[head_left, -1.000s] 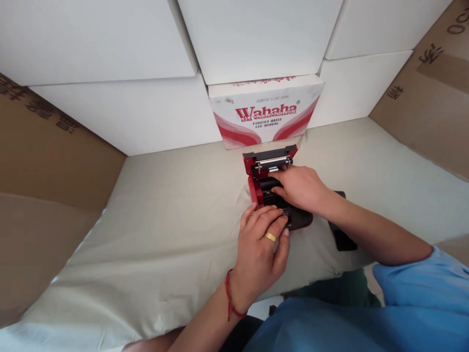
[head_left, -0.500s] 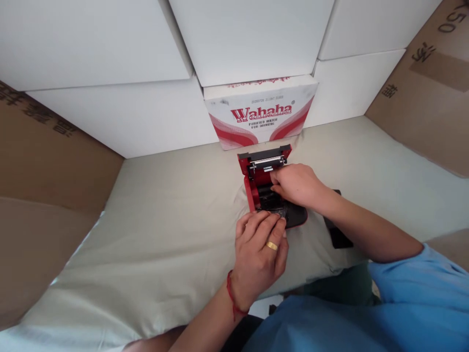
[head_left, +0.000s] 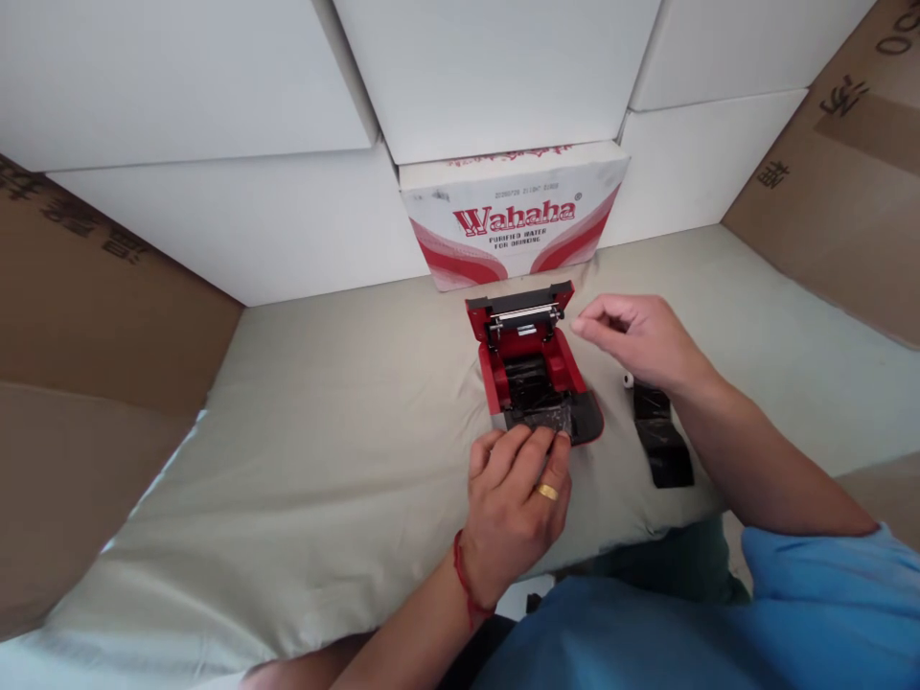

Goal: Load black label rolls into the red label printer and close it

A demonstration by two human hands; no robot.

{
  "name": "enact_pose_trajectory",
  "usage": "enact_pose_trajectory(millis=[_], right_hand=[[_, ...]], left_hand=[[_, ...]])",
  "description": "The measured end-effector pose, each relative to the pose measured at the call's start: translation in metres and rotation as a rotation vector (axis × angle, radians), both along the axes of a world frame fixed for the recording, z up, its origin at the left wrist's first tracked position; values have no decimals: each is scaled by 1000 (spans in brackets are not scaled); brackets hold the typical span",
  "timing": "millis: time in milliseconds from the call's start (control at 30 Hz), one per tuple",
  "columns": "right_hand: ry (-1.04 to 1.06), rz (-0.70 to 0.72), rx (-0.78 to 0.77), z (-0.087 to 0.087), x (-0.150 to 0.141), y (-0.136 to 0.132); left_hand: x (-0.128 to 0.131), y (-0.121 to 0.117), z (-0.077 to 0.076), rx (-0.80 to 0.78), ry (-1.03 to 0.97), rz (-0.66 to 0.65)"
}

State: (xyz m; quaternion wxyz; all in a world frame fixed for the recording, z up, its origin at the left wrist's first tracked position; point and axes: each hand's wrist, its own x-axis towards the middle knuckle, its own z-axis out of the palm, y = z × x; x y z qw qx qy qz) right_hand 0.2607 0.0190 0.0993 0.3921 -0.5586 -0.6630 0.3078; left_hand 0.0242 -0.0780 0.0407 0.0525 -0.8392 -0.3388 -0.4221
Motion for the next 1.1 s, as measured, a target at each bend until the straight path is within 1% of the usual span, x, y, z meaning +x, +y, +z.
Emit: enact_pose_trajectory(millis=[67,133,267,333,400,500,600,667,767,900,1000,1100], right_hand=[[72,-76,97,-2,3,4],[121,-97,167,-7,1,13],[107,-124,268,-16,-4,29],[87,-85,288,-16,-7,32],[75,1,285,-14,-10,30],[67,89,290,-8,-12,21],[59,99,322,-7,-10,5],[37,119,370,-11,-7,-7],[-18,173,456,-23,-3,-26],[-118,248,494,-46,0,-46],[-120,280,526,-59,0,-50],[-98,271,584,-64,-2,-46]], left_hand=[[1,0,1,-34,-4,-4],[1,1,2,-54,-3,3],[3,1,1,-51,23,15],[3,0,0,-50,38,16],[3,0,-1,-48,56,22],[4,0,-2,-40,94,39],[4,-1,-3,-33,118,48],[3,-1,-4,-28,124,44],[1,-2,-8,-16,128,49],[1,-5,-16,5,125,77],[-1,-5,-17,-8,84,68],[-9,2,-13,-37,-45,7]])
